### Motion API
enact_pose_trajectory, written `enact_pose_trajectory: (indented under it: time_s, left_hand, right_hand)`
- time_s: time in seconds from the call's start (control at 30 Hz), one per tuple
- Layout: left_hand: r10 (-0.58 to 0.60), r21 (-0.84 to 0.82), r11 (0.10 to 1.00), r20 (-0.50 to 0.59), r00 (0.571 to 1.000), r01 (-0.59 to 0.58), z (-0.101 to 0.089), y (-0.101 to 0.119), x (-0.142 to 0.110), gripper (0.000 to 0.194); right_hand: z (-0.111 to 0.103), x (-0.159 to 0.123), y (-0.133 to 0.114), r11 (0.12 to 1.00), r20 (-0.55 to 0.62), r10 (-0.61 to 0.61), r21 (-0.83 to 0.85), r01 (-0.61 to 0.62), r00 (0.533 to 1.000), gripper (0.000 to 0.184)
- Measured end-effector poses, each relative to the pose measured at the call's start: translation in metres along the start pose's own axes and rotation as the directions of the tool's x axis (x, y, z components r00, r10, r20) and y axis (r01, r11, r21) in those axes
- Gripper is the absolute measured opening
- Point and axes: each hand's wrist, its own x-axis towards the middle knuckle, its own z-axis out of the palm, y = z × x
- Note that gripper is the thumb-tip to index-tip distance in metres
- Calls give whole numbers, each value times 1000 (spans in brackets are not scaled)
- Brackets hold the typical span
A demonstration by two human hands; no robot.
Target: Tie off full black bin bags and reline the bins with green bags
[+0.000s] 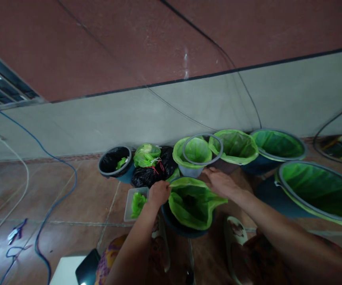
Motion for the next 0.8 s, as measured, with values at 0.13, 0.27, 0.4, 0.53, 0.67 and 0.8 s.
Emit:
enact_pose_trajectory:
  time_s: [0.13, 0.27, 0.4, 0.53, 0.67, 0.8]
  left_hand:
    - [84, -28, 996, -76, 994, -86, 5, 23, -2, 32]
    - [150, -31, 988, -89, 985, -154, 6, 34, -3, 27]
    - [154, -28, 987, -98, 983, -158, 9, 36, -5, 24]
    - [64, 4, 998, -86, 994, -64, 12, 31, -5, 24]
    - [-37, 36, 999, -41, 998, 38, 15, 24, -4, 26]
    - [-133, 35, 990, -32, 991, 134, 17, 18, -2, 30]
  right_hand:
    - [14, 3, -38, 963, -61, -250, 89, 255, 966, 57]
    - [27, 7, -64, 956, -116, -285, 32, 290, 952, 47]
    - [27, 16, -73, 956, -64, -293, -9, 293, 954, 24]
    - [26, 24, -69, 971, 5, -235, -46, 235, 972, 28]
    - [22, 25, -62, 983, -6, -175, -50, 174, 985, 32]
    - [14, 24, -58, 994, -63, -108, -22, 107, 992, 35]
